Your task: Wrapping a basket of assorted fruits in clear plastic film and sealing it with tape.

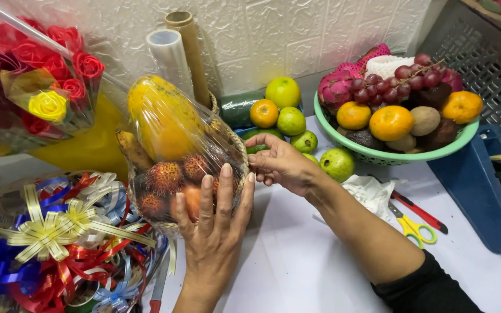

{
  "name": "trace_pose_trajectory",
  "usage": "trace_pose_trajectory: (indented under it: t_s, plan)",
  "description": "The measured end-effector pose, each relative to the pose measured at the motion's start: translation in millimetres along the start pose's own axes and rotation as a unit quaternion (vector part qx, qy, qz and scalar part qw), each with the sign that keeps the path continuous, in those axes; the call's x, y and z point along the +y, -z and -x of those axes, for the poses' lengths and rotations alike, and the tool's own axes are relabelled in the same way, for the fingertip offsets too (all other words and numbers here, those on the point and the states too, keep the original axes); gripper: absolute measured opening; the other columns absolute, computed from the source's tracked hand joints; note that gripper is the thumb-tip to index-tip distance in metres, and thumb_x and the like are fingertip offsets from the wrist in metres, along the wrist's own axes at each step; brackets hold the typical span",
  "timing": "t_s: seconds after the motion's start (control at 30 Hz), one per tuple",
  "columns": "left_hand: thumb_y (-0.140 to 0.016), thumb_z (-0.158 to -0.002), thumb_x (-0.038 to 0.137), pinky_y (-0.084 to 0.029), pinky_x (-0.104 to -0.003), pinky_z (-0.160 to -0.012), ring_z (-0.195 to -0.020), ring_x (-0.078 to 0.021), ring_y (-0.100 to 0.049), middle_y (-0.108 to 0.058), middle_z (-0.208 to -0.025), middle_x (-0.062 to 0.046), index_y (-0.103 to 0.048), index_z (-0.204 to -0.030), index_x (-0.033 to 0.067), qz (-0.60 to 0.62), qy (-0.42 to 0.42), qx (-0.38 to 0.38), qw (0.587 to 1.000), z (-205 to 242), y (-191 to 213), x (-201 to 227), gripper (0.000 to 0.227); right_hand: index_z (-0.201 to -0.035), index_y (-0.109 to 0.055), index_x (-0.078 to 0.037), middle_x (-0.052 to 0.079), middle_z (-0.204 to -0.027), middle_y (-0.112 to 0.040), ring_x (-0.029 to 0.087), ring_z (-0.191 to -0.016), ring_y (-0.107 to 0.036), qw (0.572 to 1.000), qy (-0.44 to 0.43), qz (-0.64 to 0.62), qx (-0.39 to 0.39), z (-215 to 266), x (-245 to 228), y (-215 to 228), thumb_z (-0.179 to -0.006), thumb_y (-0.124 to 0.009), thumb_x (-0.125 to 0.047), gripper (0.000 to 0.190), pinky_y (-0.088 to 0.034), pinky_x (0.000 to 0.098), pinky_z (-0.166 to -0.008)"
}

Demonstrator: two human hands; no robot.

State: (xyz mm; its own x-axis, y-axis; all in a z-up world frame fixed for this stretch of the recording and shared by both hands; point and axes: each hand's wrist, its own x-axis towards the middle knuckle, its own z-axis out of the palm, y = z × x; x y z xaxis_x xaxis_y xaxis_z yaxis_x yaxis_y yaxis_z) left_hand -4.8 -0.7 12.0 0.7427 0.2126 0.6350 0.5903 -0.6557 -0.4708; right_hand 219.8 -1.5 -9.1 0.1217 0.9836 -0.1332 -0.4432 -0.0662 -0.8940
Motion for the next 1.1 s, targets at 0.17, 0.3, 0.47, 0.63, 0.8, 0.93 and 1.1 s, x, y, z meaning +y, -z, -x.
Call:
trace_pose_trajectory:
  t_s: [0.17, 0.3, 0.47, 0.63, 0.8, 0.93, 1.1]
  plan:
    - [-0.05, -0.111, 0.015, -0.028, -0.063, -0.118, -0.151, -0.0351, -0.028, -0.042, -0.161, -0.012, -0.054, -0.155, 0.028, -0.016, 0.002, 0.019, 1.0, -5, 3, -1, 0.046, -0.115, -0.052, -0.023, -0.006, -0.067, -0.048, 0.005, -0.054, -0.038, 0.994, -0.099, 0.045, 0.004, -4, 10, 1, -0.077, -0.076, -0.052, 0.053, -0.025, 0.0218, -0.048]
    - [-0.051, -0.113, 0.017, -0.031, -0.063, -0.116, -0.15, -0.0341, -0.031, -0.044, -0.159, -0.012, -0.054, -0.155, 0.0284, -0.025, 0.002, 0.024, 0.999, -4, 3, -1, 0.043, -0.108, -0.056, -0.024, -0.009, -0.077, -0.056, 0.004, -0.065, -0.048, 0.997, -0.064, -0.046, -0.006, -10, 42, 4, -0.08, -0.079, -0.048, 0.043, -0.035, 0.0247, -0.06]
    - [-0.051, -0.113, 0.017, -0.03, -0.063, -0.117, -0.15, -0.0354, -0.029, -0.043, -0.161, -0.012, -0.052, -0.156, 0.0283, -0.027, -0.001, 0.018, 0.999, -5, 3, 1, 0.045, -0.115, -0.059, -0.021, -0.006, -0.088, -0.067, 0.006, -0.074, -0.06, 0.991, -0.048, -0.122, 0.005, -2, 43, 0, -0.083, -0.079, -0.038, 0.041, -0.043, 0.0236, -0.066]
    - [-0.051, -0.114, 0.019, -0.029, -0.065, -0.117, -0.15, -0.0372, -0.028, -0.042, -0.161, -0.014, -0.052, -0.156, 0.0287, -0.028, -0.005, 0.021, 0.999, -4, 1, 0, 0.044, -0.122, -0.058, -0.016, -0.002, -0.103, -0.065, 0.009, -0.083, -0.058, 0.996, 0.012, -0.085, 0.024, 4, 32, 3, -0.085, -0.073, -0.015, 0.04, -0.043, 0.0252, -0.069]
    - [-0.051, -0.113, 0.014, -0.028, -0.066, -0.117, -0.151, -0.0385, -0.023, -0.038, -0.162, -0.016, -0.05, -0.158, 0.0269, -0.026, -0.004, 0.021, 0.999, -1, -3, 0, 0.047, -0.134, -0.056, -0.008, 0.007, -0.13, -0.06, 0.017, -0.12, -0.058, 0.948, 0.277, 0.065, 0.143, 21, 24, -24, -0.099, -0.055, -0.007, 0.034, -0.046, 0.0298, -0.111]
    - [-0.056, -0.108, 0.031, -0.016, -0.069, -0.121, -0.155, -0.0385, -0.017, -0.029, -0.166, -0.017, -0.045, -0.162, 0.0257, -0.002, 0.001, 0.022, 1.0, 0, -5, 2, 0.056, -0.156, -0.031, -0.005, 0.019, -0.166, -0.027, 0.029, -0.157, -0.022, 0.89, 0.337, 0.292, 0.091, 39, 32, -55, -0.105, -0.024, -0.061, 0.076, -0.016, 0.0445, -0.13]
    - [-0.051, -0.107, 0.043, -0.016, -0.067, -0.121, -0.154, -0.0355, -0.023, -0.038, -0.164, -0.016, -0.052, -0.158, 0.0252, 0.023, 0.01, 0.039, 0.999, -1, -6, 1, 0.054, -0.164, -0.01, -0.01, 0.014, -0.174, -0.006, 0.027, -0.163, -0.004, 0.895, 0.325, 0.306, 0.016, 33, 41, -49, -0.099, -0.015, -0.079, 0.095, -0.006, 0.0468, -0.132]
